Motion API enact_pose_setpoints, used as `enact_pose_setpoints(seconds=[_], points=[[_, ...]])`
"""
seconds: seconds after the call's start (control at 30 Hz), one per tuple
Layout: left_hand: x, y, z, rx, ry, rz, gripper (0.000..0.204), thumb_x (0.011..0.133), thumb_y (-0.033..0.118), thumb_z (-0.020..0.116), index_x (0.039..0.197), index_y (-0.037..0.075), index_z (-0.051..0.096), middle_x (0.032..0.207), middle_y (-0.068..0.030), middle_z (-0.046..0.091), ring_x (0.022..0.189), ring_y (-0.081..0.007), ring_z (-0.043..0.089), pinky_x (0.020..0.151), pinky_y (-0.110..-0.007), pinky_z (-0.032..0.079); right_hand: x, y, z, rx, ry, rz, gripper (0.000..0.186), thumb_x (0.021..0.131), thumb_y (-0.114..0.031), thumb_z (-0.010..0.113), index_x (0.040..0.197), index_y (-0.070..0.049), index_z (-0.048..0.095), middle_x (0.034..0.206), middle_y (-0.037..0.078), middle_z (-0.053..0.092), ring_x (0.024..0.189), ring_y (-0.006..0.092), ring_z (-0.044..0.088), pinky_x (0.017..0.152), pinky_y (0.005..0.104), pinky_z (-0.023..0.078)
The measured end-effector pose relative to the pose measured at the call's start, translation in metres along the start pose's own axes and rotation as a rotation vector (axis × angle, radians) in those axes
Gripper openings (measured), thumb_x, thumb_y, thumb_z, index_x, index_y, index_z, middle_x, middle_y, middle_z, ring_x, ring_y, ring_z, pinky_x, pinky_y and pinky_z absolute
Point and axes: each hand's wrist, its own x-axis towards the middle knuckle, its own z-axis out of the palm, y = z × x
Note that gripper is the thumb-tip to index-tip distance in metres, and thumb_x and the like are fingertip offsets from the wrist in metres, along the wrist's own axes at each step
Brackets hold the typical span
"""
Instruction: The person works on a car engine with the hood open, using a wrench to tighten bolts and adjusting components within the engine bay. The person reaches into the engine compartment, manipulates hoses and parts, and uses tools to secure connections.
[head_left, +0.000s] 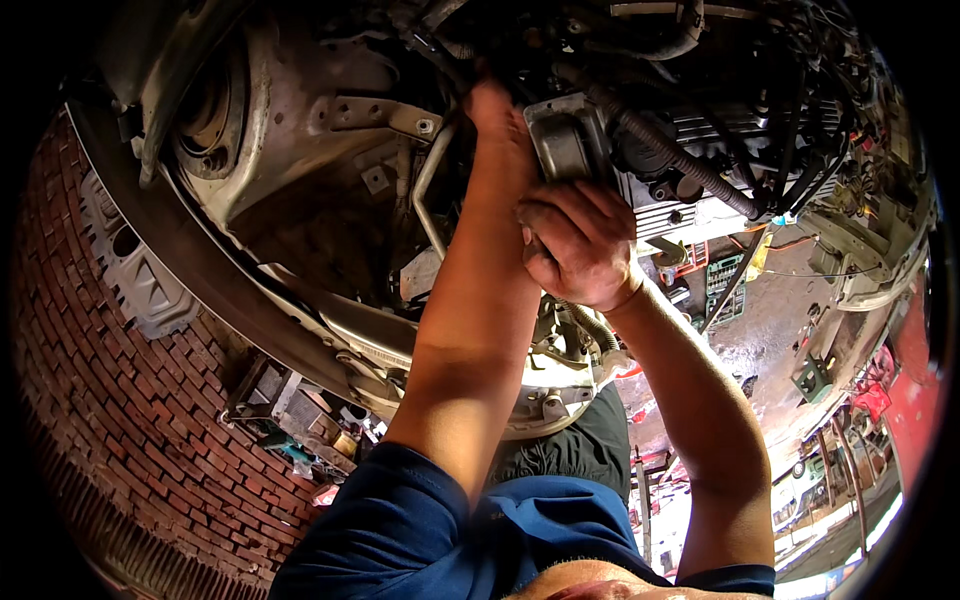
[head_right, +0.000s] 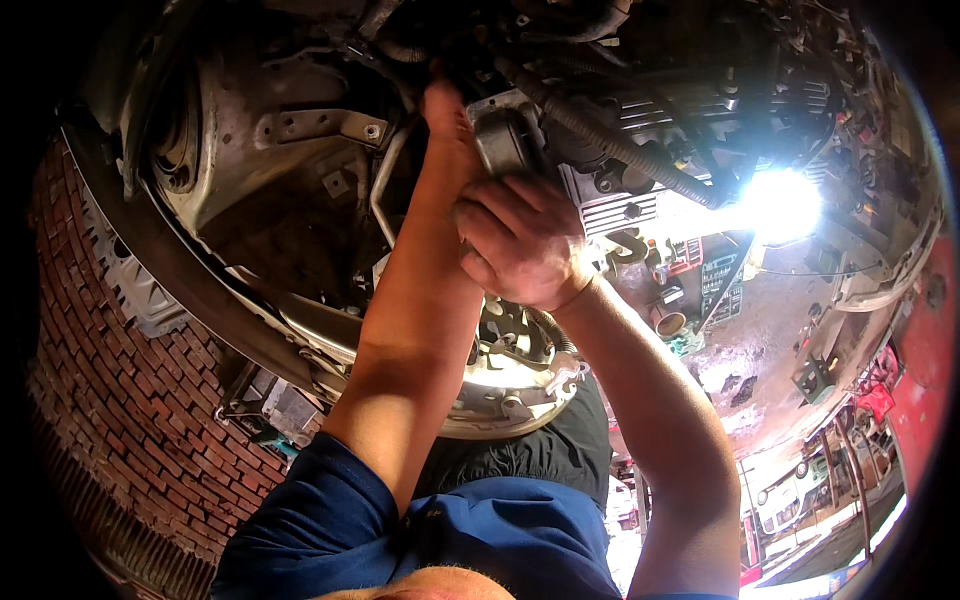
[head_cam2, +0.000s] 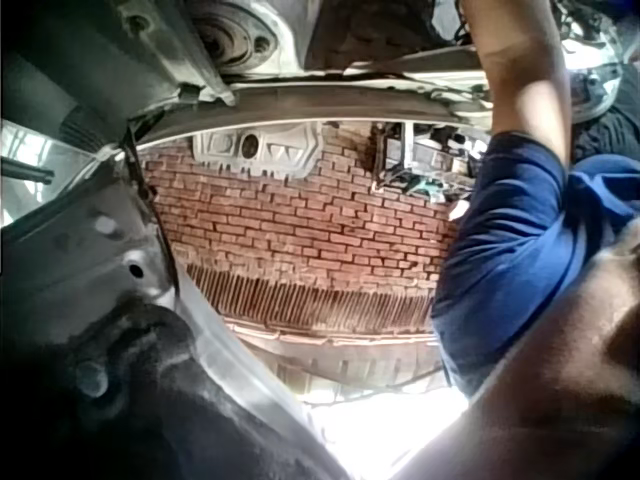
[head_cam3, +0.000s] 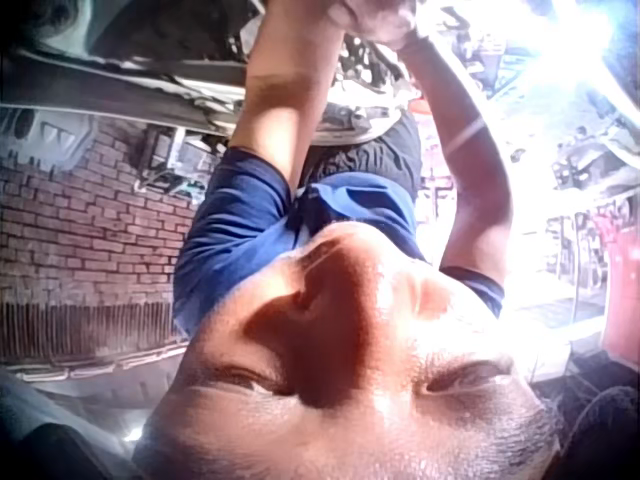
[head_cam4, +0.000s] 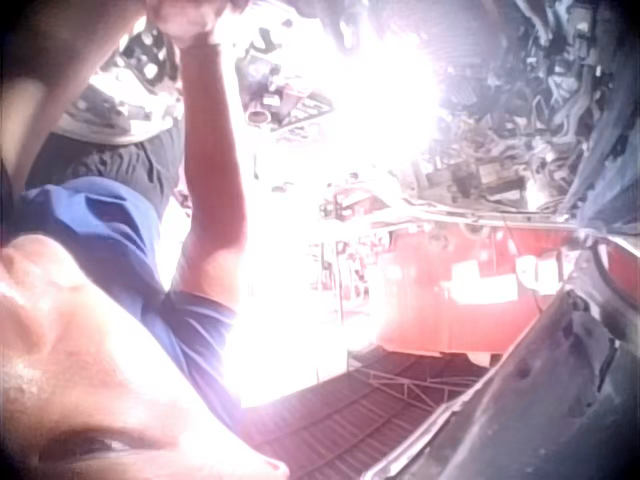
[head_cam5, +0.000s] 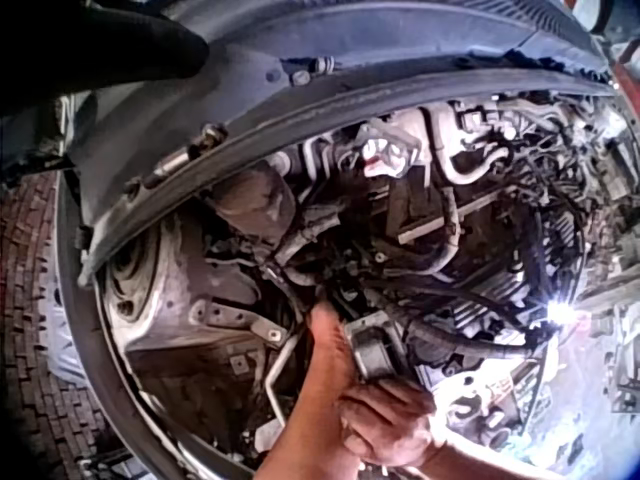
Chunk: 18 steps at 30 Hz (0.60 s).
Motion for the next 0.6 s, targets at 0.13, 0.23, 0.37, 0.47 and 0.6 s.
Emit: enact_pose_setpoints(seconds=[0.13,0.23,0.37,0.47,0.6], points=[[-0.003,-0.004,0.003,0.002,0.032,0.036,0.038,0.109,0.031,0.052,0.127,0.000,0.065,0.112,-0.0158,0.072,0.092,-0.0328,0.073,0.079,-0.044,0.063,0.002,0.001,-0.002,0.033,-0.016,-0.008,0.021,0.075,-0.013,0.066,0.094,-0.007,0.072,0.095,0.007,0.070,0.079,0.0267,0.066,0.071,0.0389,0.054],[-0.004,-0.005,0.003,0.000,0.039,0.052,0.038,0.109,0.030,0.052,0.127,0.000,0.064,0.112,-0.0157,0.072,0.091,-0.0326,0.073,0.078,-0.044,0.063,0.002,0.001,-0.001,0.033,-0.005,-0.017,0.020,0.076,-0.013,0.066,0.094,-0.007,0.072,0.096,0.007,0.071,0.079,0.0268,0.066,0.071,0.0388,0.054],[0.008,0.012,0.000,-0.009,-0.021,-0.001,0.037,0.108,0.030,0.053,0.126,-0.001,0.064,0.112,-0.0156,0.072,0.091,-0.0323,0.073,0.078,-0.043,0.062,0.001,0.000,0.002,0.026,0.029,-0.017,0.021,0.076,-0.013,0.066,0.095,-0.007,0.072,0.097,0.007,0.071,0.079,0.0270,0.066,0.071,0.0386,0.054],[0.010,0.016,-0.001,-0.019,-0.042,-0.034,0.037,0.108,0.030,0.053,0.126,-0.001,0.064,0.111,-0.0155,0.072,0.090,-0.0321,0.073,0.077,-0.043,0.062,0.001,0.002,0.001,0.030,0.015,-0.015,0.021,0.076,-0.013,0.066,0.095,-0.007,0.072,0.096,0.007,0.071,0.079,0.0269,0.066,0.071,0.0385,0.054],[0.008,0.012,-0.004,-0.047,-0.048,-0.044,0.037,0.108,0.029,0.054,0.126,-0.001,0.064,0.111,-0.0153,0.072,0.090,-0.0318,0.072,0.077,-0.042,0.062,0.000,0.000,0.002,0.017,0.009,-0.008,0.020,0.076,-0.014,0.066,0.094,-0.007,0.072,0.096,0.007,0.071,0.079,0.0264,0.066,0.071,0.0383,0.055]])
